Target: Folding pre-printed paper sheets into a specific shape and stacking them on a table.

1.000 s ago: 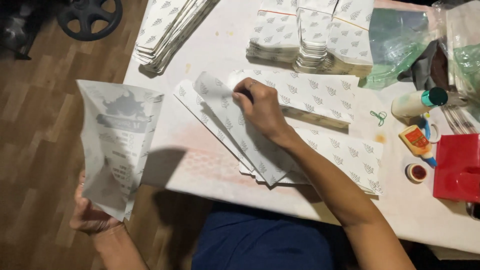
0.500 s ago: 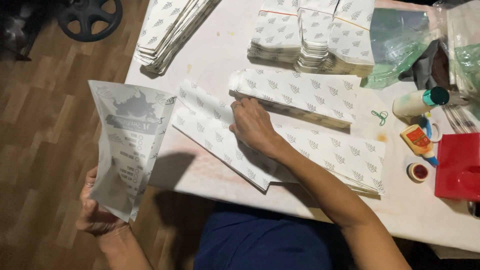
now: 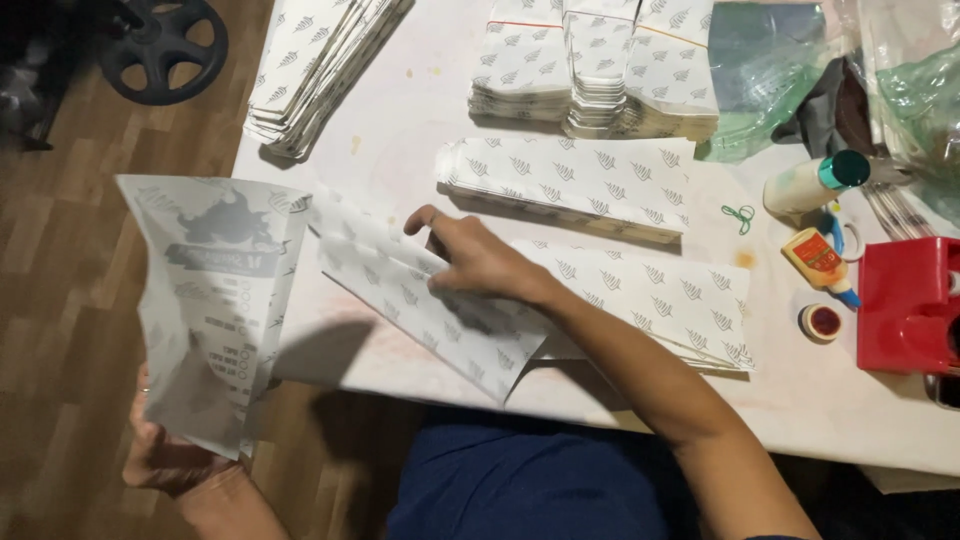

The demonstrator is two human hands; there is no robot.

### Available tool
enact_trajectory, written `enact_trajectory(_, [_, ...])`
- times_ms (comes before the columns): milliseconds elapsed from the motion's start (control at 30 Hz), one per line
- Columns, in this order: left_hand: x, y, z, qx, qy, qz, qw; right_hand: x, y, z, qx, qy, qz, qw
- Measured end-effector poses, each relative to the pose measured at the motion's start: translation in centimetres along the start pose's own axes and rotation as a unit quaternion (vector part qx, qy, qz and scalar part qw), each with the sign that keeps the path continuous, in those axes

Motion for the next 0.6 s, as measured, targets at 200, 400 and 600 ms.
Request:
enact_trajectory(200, [11.1, -1.8, 0.5, -0.007, 0.009, -0.148, 0.989, 8.1, -5.6, 1.4, 0.153, 0.159, 0.040, 0.975])
enact_trajectory(400, [2.4, -1.1, 2.6, 0.022, 0.103, -0.015, 0.994, 13.4, -11.9, 0.6, -0.018, -0.128, 0.144, 0.981])
enact_trajectory(600, [-11.3, 2.2, 7.2, 0.078, 0.016, 0.189, 0.979, 11.9, -13.4, -5.4, -0.045, -0.134, 0.153, 0.978])
Point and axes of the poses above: each hand's wrist, its own y-axis towards the middle knuckle, its own x-axis out of the back of the hand, z = x × y, the point moved 5 cm from there along y, towards the middle knuckle, and after that the axes turned 4 degrees about z, right-handed, at the moved point
